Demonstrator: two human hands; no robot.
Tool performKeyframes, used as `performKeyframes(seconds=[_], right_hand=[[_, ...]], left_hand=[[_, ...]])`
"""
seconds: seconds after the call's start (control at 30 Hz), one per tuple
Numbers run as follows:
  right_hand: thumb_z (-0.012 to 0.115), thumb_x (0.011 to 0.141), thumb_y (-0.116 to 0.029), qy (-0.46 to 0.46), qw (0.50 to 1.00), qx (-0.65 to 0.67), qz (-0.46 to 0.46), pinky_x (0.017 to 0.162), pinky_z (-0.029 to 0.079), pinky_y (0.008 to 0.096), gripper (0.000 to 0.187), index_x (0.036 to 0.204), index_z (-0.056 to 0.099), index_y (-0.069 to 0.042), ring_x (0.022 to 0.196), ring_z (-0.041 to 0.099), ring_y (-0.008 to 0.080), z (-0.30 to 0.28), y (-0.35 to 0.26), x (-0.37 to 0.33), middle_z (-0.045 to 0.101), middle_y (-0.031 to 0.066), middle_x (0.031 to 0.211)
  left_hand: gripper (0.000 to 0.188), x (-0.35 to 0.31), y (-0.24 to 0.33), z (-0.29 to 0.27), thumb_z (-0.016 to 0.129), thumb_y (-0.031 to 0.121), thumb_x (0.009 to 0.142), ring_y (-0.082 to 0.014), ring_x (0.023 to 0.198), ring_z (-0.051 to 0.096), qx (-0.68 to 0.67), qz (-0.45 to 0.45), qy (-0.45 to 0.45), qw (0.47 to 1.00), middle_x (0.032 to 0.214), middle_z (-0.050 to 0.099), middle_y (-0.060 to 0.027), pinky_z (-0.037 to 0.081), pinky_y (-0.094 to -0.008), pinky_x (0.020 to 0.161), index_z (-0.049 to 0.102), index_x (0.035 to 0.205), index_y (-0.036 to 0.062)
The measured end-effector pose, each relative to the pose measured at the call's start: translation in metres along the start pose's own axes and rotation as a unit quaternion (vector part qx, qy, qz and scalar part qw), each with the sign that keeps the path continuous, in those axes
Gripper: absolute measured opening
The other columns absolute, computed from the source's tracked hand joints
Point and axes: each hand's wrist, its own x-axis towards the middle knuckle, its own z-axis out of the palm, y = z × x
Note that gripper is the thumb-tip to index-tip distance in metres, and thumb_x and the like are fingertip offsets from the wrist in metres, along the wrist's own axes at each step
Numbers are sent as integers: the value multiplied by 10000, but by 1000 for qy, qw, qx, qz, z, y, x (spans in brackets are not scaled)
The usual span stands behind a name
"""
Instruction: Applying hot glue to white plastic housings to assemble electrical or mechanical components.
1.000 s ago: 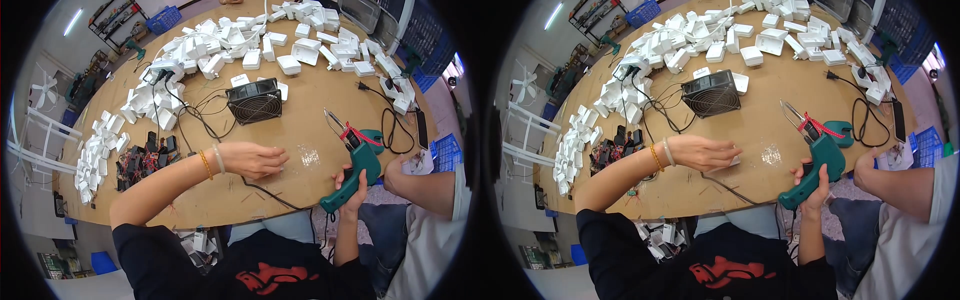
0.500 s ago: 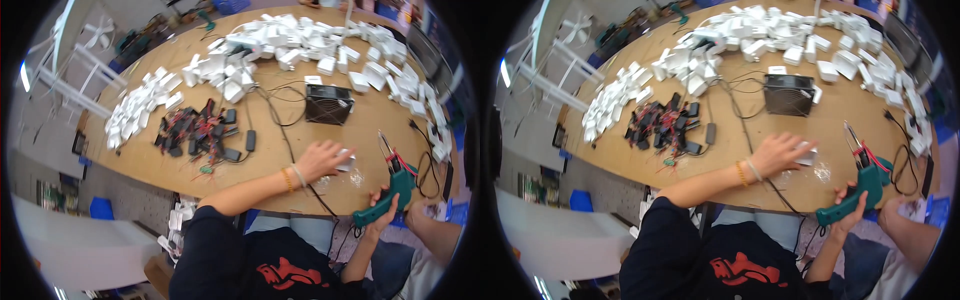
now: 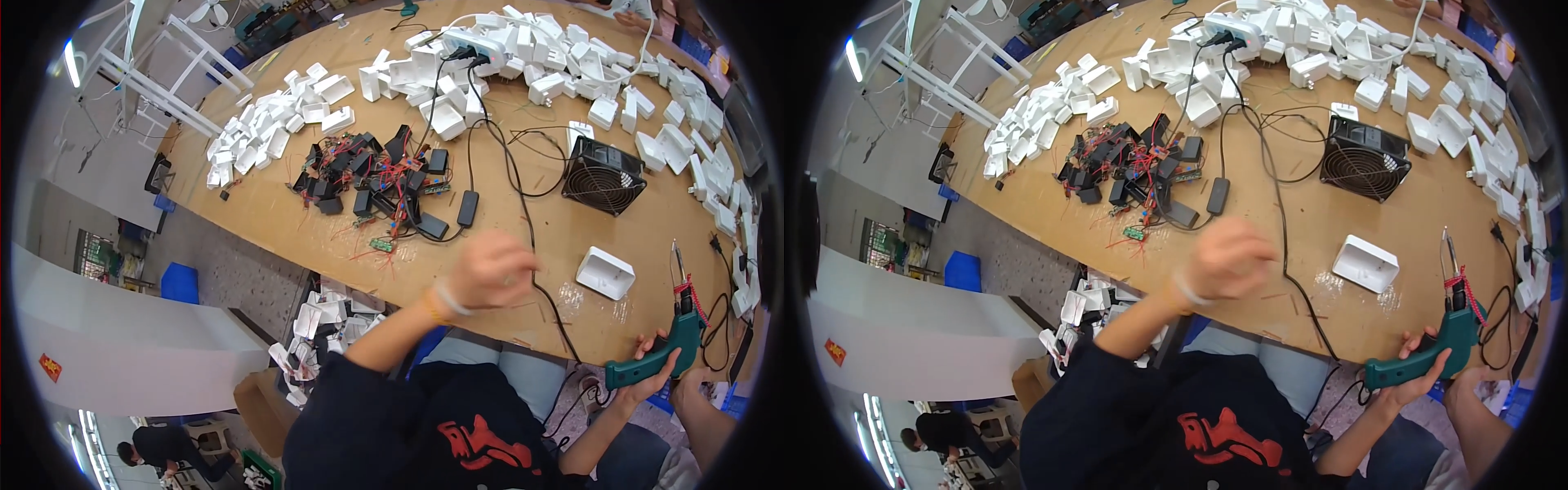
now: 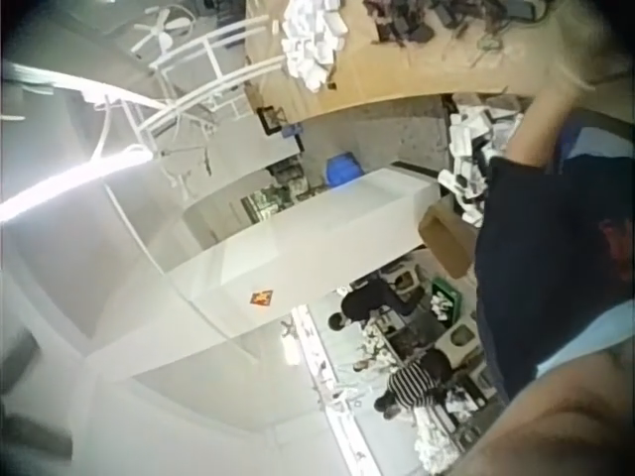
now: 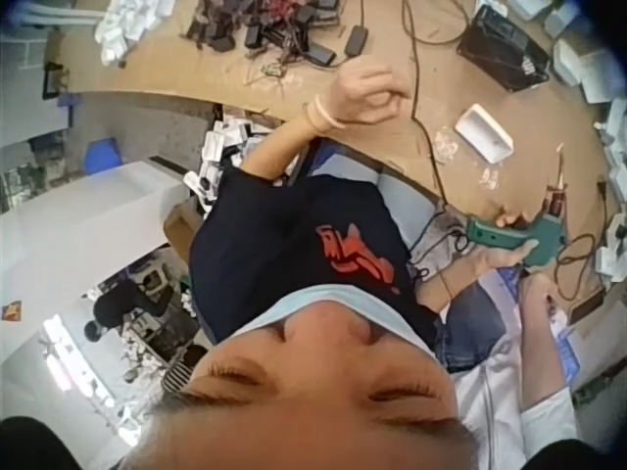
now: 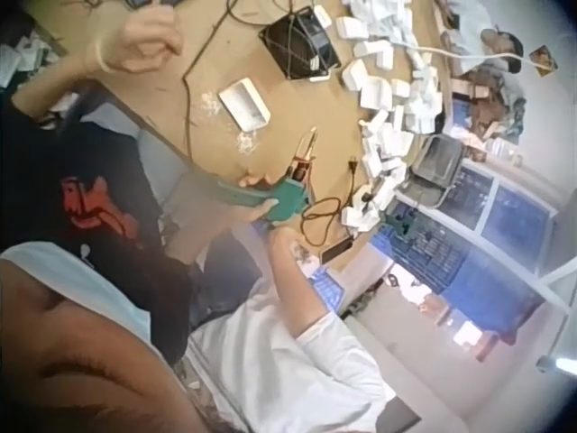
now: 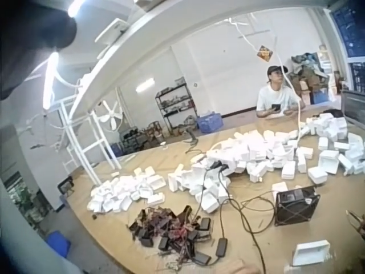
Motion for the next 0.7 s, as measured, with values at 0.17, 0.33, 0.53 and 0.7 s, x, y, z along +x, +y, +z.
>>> performKeyframes(seconds=[0.17,0.33,0.53,0.7], right_hand=[[363,1064,-428,-22,1000,3,-6,951,446,352,509,1191,531,36,630,511,144,-7,1,2,541,77,755],[370,1063,-416,-22,1000,3,-2,934,447,348,497,1181,538,37,627,503,142,0,2,2,538,77,749],[365,1072,-391,-27,999,9,-14,917,442,318,485,1195,536,45,620,486,141,2,2,-2,534,80,740],[372,1064,-412,-1,1000,-7,-11,872,440,318,483,1160,557,22,608,478,129,10,2,-1,529,64,728]], left_hand=[[93,-92,-75,-122,662,68,867,-234,776,660,119,-357,154,914,864,683,-95,517,-338,694,707,940,32],[246,-172,-115,-218,657,124,856,-233,1012,651,495,-73,-77,863,1118,683,-84,528,-359,852,675,1099,91],[290,-129,-103,-218,649,127,837,-222,1097,645,394,168,-314,847,1174,676,-62,528,-368,953,688,1124,105],[247,-109,-112,-205,655,86,907,-206,944,706,295,24,-134,946,1019,730,-60,544,-342,908,681,1150,50]])
